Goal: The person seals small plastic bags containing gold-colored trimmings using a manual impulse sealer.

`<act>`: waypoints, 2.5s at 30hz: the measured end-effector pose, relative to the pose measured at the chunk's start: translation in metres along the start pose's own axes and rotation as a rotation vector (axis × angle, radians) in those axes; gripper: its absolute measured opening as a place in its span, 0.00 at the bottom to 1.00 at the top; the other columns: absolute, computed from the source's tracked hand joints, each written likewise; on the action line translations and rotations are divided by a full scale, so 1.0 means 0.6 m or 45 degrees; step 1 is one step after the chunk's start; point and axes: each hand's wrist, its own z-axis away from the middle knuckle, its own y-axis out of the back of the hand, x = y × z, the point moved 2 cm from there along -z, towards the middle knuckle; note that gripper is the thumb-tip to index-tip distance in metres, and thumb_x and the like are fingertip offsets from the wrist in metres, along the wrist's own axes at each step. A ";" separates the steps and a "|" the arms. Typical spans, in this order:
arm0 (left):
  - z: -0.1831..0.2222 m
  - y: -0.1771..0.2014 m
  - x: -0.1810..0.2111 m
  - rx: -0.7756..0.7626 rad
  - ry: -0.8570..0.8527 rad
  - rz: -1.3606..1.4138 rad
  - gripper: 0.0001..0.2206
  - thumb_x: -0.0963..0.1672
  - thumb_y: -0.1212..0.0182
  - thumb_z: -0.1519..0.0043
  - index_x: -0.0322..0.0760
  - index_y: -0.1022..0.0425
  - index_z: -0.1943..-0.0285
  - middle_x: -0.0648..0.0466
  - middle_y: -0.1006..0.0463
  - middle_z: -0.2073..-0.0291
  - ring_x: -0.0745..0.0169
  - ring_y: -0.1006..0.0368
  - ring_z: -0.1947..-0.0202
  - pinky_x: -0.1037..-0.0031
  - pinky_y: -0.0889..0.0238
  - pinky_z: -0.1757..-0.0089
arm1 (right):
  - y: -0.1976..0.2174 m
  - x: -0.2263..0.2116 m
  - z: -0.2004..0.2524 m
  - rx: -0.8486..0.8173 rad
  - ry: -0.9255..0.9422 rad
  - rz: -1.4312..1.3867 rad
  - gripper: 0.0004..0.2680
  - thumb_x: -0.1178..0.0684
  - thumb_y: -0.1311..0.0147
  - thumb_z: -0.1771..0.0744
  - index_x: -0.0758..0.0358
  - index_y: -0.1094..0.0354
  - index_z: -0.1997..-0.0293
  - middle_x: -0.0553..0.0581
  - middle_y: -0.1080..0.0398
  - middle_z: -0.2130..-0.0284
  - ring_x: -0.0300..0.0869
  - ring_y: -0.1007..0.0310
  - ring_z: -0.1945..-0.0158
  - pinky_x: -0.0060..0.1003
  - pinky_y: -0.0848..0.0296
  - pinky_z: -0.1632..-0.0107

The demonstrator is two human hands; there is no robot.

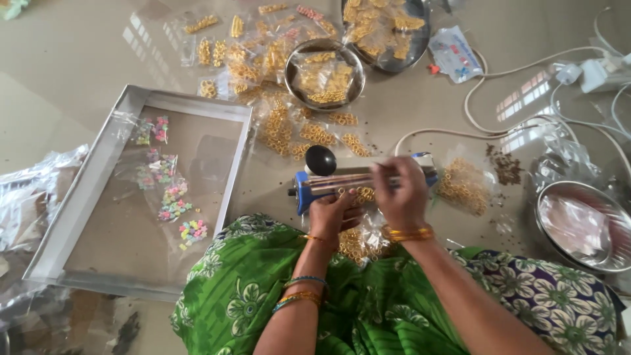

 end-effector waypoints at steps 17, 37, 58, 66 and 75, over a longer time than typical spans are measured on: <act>-0.107 0.045 -0.059 0.007 -0.141 0.148 0.15 0.46 0.39 0.35 0.31 0.26 0.46 0.54 0.19 0.59 0.63 0.23 0.65 0.69 0.29 0.68 | -0.296 -0.160 -0.071 -1.434 0.053 0.691 0.30 0.26 0.67 0.32 0.53 0.54 0.25 0.66 0.52 0.29 0.59 0.55 0.26 0.63 0.58 0.29; -0.046 0.037 -0.063 0.067 -0.130 0.147 0.16 0.47 0.41 0.35 0.29 0.25 0.45 0.48 0.20 0.61 0.57 0.21 0.68 0.66 0.25 0.71 | -0.091 -0.115 -0.004 -0.484 0.439 0.074 0.27 0.35 0.53 0.28 0.72 0.45 0.29 0.74 0.41 0.33 0.60 0.44 0.29 0.55 0.42 0.31; -0.102 0.053 -0.077 0.258 -0.321 0.241 0.31 0.62 0.47 0.34 0.30 0.22 0.52 0.55 0.17 0.62 0.68 0.23 0.64 0.75 0.27 0.64 | -0.070 -0.006 0.091 -0.638 0.703 0.730 0.22 0.48 0.60 0.30 0.68 0.49 0.26 0.66 0.42 0.28 0.51 0.47 0.23 0.51 0.51 0.23; -0.031 -0.004 -0.023 -0.112 -0.073 0.029 0.17 0.50 0.32 0.41 0.32 0.21 0.54 0.47 0.16 0.63 0.57 0.17 0.68 0.70 0.24 0.71 | 0.149 0.185 -0.054 -0.908 -0.035 0.810 0.12 0.44 0.50 0.33 0.59 0.25 0.55 0.63 0.24 0.59 0.57 0.23 0.57 0.53 0.24 0.53; 0.042 0.020 0.026 -0.293 -0.236 -0.998 0.20 0.51 0.31 0.37 0.25 0.15 0.61 0.39 0.16 0.71 0.50 0.21 0.71 0.66 0.33 0.72 | 0.167 0.556 -0.043 -1.004 -0.452 0.919 0.37 0.39 0.22 0.48 0.59 0.38 0.36 0.69 0.47 0.37 0.64 0.46 0.34 0.55 0.39 0.37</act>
